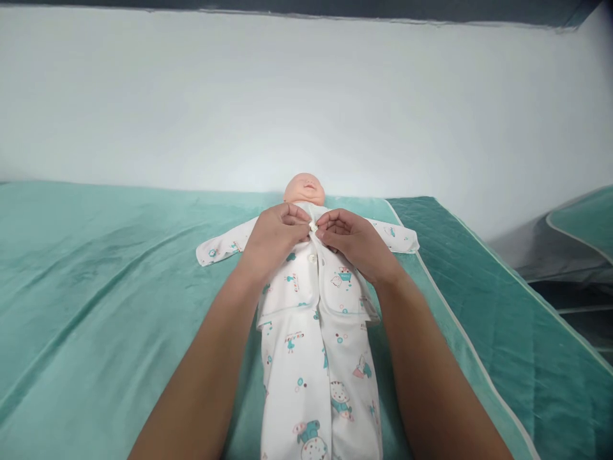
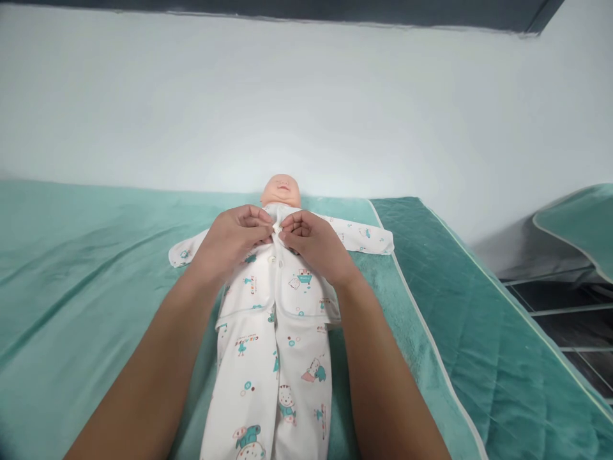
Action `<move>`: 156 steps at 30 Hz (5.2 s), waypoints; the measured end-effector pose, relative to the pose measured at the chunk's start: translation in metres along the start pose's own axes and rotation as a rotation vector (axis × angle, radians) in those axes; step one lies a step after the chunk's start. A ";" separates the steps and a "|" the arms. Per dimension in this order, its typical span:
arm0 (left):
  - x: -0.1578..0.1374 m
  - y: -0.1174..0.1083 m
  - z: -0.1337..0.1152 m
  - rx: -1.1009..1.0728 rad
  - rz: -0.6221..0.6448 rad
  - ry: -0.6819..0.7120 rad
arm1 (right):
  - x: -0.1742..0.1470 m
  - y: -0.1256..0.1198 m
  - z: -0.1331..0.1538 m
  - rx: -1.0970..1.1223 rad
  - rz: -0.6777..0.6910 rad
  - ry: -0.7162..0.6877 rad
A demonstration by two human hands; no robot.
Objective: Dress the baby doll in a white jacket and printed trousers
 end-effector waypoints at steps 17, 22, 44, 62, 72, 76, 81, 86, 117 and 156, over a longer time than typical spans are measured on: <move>0.002 -0.002 0.000 0.187 0.065 0.039 | -0.006 -0.007 0.006 -0.171 -0.216 0.103; 0.000 -0.005 -0.004 0.213 0.057 0.043 | -0.007 -0.007 0.008 -0.153 -0.214 0.113; -0.004 -0.003 -0.010 0.356 0.075 0.105 | -0.002 -0.007 -0.004 0.033 -0.153 0.144; -0.002 -0.002 -0.002 0.277 0.044 0.051 | -0.003 0.004 0.013 -0.389 -0.309 -0.065; -0.002 -0.002 0.005 0.147 0.233 -0.074 | -0.006 -0.001 0.009 -0.209 -0.187 0.055; 0.000 -0.003 0.007 0.114 0.288 -0.091 | -0.006 0.001 0.005 -0.169 -0.122 0.096; -0.002 -0.009 0.000 0.183 0.179 -0.044 | -0.008 -0.008 0.009 -0.163 -0.138 0.023; -0.025 -0.010 -0.011 0.330 0.282 0.018 | -0.039 -0.006 0.026 -0.639 -0.039 -0.005; -0.033 -0.001 0.004 -0.097 0.411 -0.094 | -0.046 0.009 0.009 0.045 -0.005 0.051; -0.038 -0.004 -0.006 0.140 0.290 -0.028 | -0.050 0.013 0.013 0.004 -0.008 0.038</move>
Point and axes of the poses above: each hand's wrist, its own x-axis towards the middle knuckle, its own y-axis out of the palm, z = x × y, the point moved 7 cm from there along x, towards the middle knuckle, and after that the axes turned 7 degrees about -z, right-handed, at the moved point
